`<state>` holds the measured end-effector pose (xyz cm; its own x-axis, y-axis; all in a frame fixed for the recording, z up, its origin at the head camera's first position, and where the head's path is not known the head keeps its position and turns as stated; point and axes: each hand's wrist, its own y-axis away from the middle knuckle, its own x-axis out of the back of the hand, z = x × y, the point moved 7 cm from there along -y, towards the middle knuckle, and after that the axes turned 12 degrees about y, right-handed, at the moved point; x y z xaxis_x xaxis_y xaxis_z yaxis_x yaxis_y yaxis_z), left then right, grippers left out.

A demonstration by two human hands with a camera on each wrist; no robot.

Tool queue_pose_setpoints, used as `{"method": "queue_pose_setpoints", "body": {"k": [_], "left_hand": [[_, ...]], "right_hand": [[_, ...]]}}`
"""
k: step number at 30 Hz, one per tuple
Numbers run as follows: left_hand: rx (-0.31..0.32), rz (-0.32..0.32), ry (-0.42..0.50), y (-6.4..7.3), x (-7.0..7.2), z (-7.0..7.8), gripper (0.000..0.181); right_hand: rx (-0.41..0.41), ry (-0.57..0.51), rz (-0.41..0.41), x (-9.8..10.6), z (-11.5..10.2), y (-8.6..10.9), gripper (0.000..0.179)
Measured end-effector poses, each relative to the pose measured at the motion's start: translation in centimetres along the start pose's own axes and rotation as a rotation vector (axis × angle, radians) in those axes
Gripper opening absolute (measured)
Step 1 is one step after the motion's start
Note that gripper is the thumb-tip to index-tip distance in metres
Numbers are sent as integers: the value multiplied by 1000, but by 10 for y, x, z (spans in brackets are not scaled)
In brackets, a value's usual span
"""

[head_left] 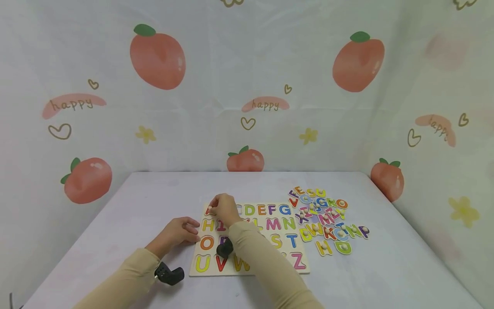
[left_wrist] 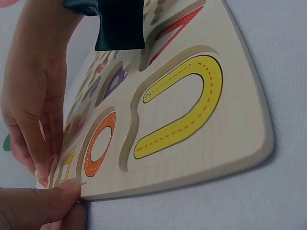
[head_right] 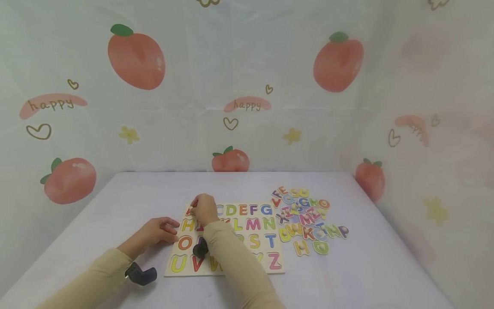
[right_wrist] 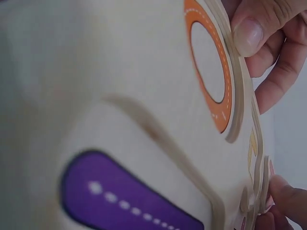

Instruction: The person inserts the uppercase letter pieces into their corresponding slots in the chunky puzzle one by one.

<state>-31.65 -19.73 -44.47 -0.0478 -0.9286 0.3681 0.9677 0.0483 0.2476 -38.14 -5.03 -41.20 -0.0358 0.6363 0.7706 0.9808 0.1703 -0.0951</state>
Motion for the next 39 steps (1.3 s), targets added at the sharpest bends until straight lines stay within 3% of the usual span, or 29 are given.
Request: {"method": "queue_pose_setpoints", "body": {"k": [26,39], "left_hand": [[17,-1,-1,1,-1,3,44],[20,-2,-3,2,-1,2,43]], "right_hand": [[32,108,-33,0,-1,-6,15],[2,41,-109,-5,6,-8,13]]}}
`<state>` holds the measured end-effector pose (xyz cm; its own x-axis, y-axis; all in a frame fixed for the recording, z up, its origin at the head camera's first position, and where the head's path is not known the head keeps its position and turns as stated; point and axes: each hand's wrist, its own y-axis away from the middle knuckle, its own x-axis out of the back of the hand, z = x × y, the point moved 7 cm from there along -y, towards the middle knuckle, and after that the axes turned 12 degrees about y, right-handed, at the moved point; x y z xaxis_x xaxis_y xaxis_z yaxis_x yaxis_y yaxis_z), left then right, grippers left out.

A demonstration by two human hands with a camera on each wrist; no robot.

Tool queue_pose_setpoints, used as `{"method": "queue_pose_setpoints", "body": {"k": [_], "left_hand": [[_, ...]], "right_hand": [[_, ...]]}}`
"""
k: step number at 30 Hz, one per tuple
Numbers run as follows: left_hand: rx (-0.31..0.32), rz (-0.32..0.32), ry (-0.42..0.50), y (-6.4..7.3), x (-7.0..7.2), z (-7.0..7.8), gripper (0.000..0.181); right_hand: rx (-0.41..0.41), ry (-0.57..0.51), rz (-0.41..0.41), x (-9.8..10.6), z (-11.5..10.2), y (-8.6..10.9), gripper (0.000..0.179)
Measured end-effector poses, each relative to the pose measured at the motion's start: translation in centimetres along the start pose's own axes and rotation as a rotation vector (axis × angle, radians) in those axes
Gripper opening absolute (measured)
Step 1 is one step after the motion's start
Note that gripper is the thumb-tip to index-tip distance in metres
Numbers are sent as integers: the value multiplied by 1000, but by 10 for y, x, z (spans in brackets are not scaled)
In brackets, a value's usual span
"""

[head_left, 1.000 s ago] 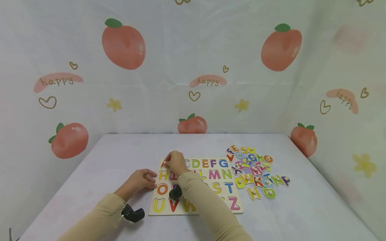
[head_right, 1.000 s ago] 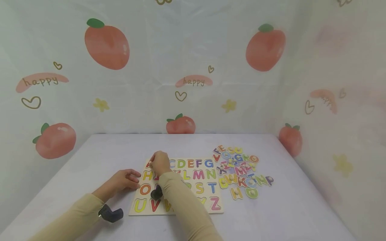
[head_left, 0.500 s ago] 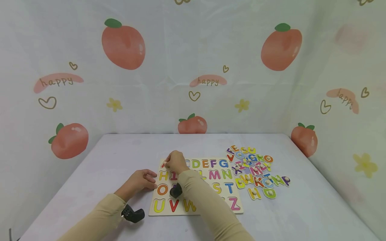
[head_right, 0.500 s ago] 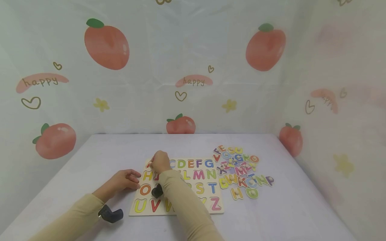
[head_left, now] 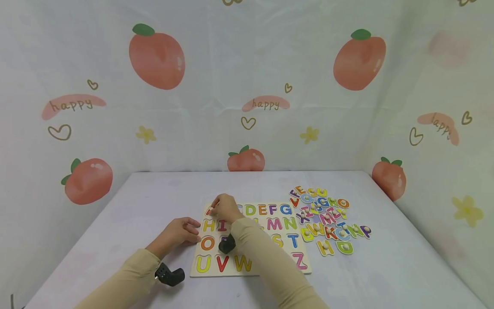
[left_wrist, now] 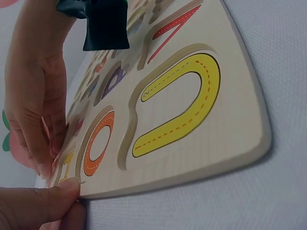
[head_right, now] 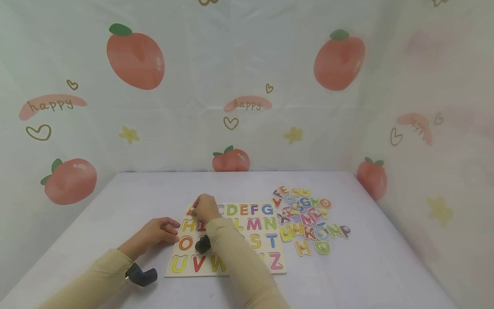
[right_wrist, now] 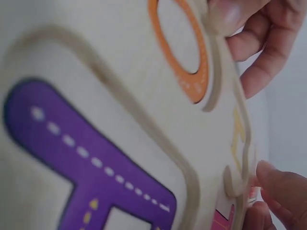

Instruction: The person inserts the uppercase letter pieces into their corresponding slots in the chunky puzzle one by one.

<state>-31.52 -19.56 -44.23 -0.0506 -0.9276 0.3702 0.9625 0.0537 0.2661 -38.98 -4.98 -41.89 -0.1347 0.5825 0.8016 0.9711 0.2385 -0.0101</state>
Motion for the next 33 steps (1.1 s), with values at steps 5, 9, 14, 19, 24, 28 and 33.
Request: {"method": "queue_pose_setpoints", "body": {"k": [5,9,14,19,24,28,33], "left_hand": [[-2,-3,9,-1,1,0,45],[0,5,2,-1,1,-1,44],[-4,0,-1,0,1,-1,42],[1,1,-15,-1,1,-4,41],[10,7,-28,-1,0,-6,42],[13,9,-35,1,1,-5,43],[0,3,-36,1,0,-4,44]], "right_hand": [[18,-56,-41,10,1,7,20],[36,-80,-55,25,4,12,26],[49,-139,-57,49,23,20,32],[68,-167,-47,79,49,37,35],[51,-207,3,111,83,57,32],[39,-216,51,135,108,75,30],[37,-210,120,163,141,97,35]]}}
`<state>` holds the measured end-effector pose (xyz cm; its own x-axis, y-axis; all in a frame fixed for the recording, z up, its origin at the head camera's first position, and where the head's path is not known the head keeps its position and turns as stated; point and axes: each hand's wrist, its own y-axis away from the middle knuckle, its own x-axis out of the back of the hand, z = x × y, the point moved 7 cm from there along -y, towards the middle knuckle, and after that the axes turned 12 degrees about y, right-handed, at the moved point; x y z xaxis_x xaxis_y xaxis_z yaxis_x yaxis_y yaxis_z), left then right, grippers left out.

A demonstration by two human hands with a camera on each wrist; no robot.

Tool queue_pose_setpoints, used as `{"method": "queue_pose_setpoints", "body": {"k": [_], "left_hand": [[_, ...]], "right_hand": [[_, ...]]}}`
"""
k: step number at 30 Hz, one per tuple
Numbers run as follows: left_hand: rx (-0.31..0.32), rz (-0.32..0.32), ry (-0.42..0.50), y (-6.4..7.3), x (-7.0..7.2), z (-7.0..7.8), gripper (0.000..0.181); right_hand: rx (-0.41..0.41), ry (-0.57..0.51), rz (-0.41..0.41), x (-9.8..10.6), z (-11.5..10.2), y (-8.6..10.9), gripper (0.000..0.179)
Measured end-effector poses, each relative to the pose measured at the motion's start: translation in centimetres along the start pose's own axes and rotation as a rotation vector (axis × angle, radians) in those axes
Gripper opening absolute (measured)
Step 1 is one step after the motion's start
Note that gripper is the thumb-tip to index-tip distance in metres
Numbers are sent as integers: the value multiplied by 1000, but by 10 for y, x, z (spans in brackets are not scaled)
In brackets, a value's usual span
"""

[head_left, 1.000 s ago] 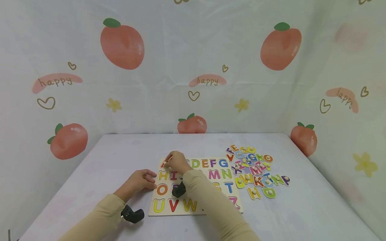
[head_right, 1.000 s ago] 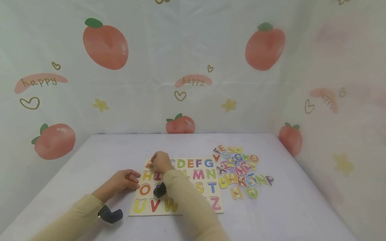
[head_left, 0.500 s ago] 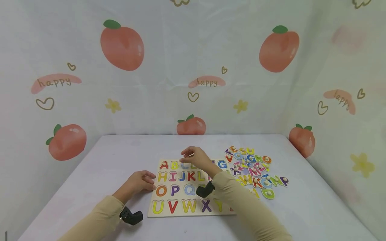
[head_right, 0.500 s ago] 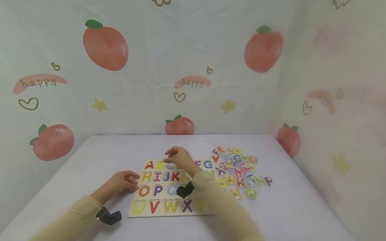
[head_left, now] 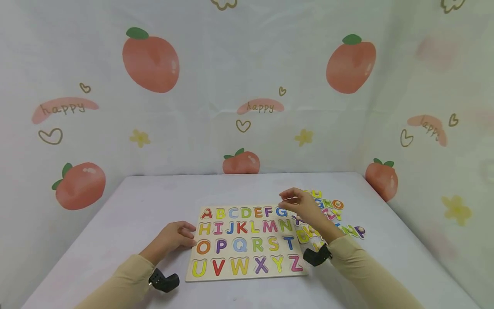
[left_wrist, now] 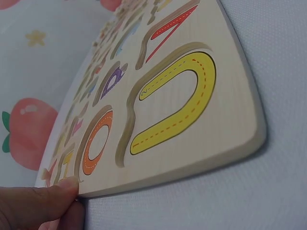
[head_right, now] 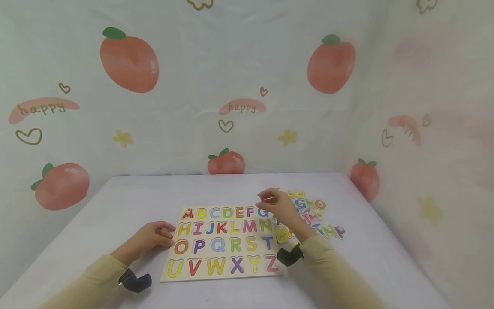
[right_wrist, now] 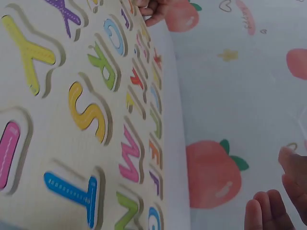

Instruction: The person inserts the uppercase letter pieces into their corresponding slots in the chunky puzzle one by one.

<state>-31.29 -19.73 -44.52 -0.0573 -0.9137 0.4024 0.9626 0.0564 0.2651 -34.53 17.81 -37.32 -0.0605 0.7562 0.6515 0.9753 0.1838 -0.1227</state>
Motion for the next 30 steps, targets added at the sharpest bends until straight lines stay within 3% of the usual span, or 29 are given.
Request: {"method": "queue_pose_setpoints", "body": {"k": [4,9,30], "left_hand": [[-7,-2,4,-1,0,-1,44],[-9,-2,3,-2,0,-1,45],[-14,14,12,0,0,-1,42]], "right_hand": [[-3,4,47,22,18,15,41],[-67,34,89,41,39,31,43],[-203,140,142,85,94,70,50]]}}
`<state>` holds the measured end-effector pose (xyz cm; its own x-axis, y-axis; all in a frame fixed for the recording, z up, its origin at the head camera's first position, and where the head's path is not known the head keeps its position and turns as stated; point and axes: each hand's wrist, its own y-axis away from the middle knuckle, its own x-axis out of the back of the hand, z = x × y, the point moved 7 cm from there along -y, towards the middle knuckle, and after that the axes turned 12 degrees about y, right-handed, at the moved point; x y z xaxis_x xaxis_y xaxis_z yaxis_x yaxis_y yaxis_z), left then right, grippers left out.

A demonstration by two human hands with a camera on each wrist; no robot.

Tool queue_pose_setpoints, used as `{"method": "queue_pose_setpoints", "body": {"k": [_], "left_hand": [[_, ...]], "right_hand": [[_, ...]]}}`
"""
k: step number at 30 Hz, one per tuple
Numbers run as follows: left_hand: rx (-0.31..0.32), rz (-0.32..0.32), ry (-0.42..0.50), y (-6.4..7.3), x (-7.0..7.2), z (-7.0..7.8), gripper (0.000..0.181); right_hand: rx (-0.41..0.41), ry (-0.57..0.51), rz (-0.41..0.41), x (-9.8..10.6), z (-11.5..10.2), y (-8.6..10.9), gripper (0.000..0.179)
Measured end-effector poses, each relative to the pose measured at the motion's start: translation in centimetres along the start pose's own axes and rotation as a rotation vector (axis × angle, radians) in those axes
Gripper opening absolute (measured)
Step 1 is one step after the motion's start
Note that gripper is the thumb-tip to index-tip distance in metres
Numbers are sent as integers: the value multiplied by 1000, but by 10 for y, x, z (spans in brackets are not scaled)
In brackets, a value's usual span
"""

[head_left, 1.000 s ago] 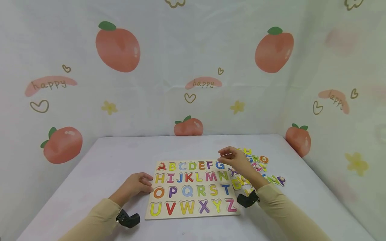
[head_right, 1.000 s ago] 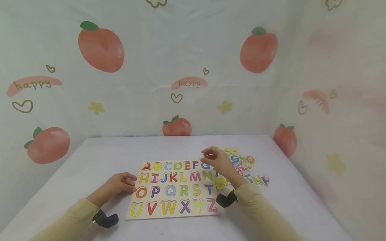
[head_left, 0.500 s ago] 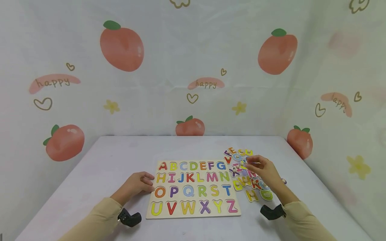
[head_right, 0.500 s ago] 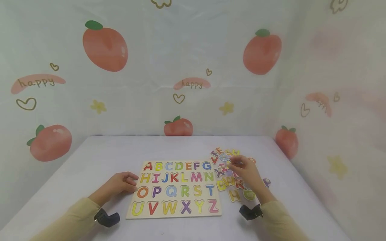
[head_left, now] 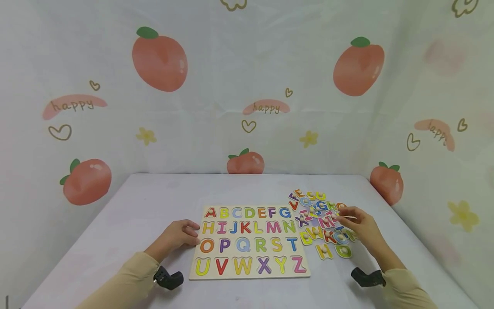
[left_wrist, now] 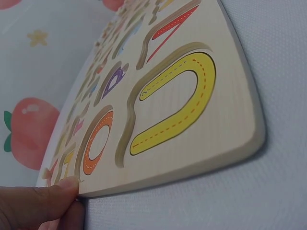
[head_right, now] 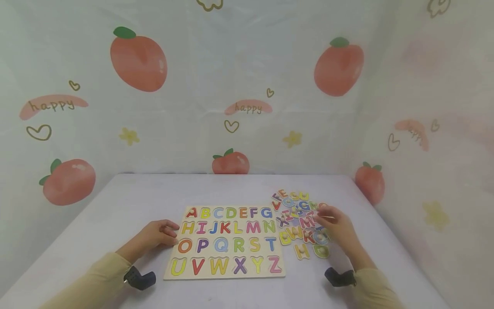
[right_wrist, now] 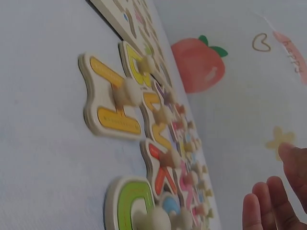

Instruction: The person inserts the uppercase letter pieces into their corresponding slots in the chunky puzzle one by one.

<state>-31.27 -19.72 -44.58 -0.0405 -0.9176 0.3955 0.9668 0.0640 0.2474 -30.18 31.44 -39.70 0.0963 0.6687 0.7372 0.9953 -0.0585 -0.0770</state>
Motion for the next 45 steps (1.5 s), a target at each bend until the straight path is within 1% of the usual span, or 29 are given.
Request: {"method": "queue_pose_setpoints", "body": {"k": [5,11,15,18,21,24,27,31,34,38,45], "left_hand": [[0,0,4,0,0,0,42],[2,-2,7,0,0,1,42],[2,-3,8,0,0,1,42],[6,-3,12,1,0,1,43],[7,0,12,1,0,1,43],[5,1,8,1,0,1,42],[4,0,-1,0,0,1,42],[5,0,-5,0,0,0,42],[11,3,-6,-1,0,-1,43],[16,2,-5,-1,1,-1,43],[6,-5,0,-2,1,-1,42]], "right_hand": [[-24,10,2,9,10,2,53],[-41,3,-2,16,22,1,55],[-39,-15,4,14,26,-4,56],[-20,-34,-2,5,20,-6,52],[-2,-33,-26,-10,7,-6,48],[9,-53,-85,-27,-6,-6,46],[35,-69,-152,-43,-16,-7,45],[54,-85,-215,-58,-23,-6,43],[60,-80,-242,-66,-25,-6,41],[77,-38,-266,-72,-27,-7,39],[86,31,-306,-76,-31,-10,37]]}}
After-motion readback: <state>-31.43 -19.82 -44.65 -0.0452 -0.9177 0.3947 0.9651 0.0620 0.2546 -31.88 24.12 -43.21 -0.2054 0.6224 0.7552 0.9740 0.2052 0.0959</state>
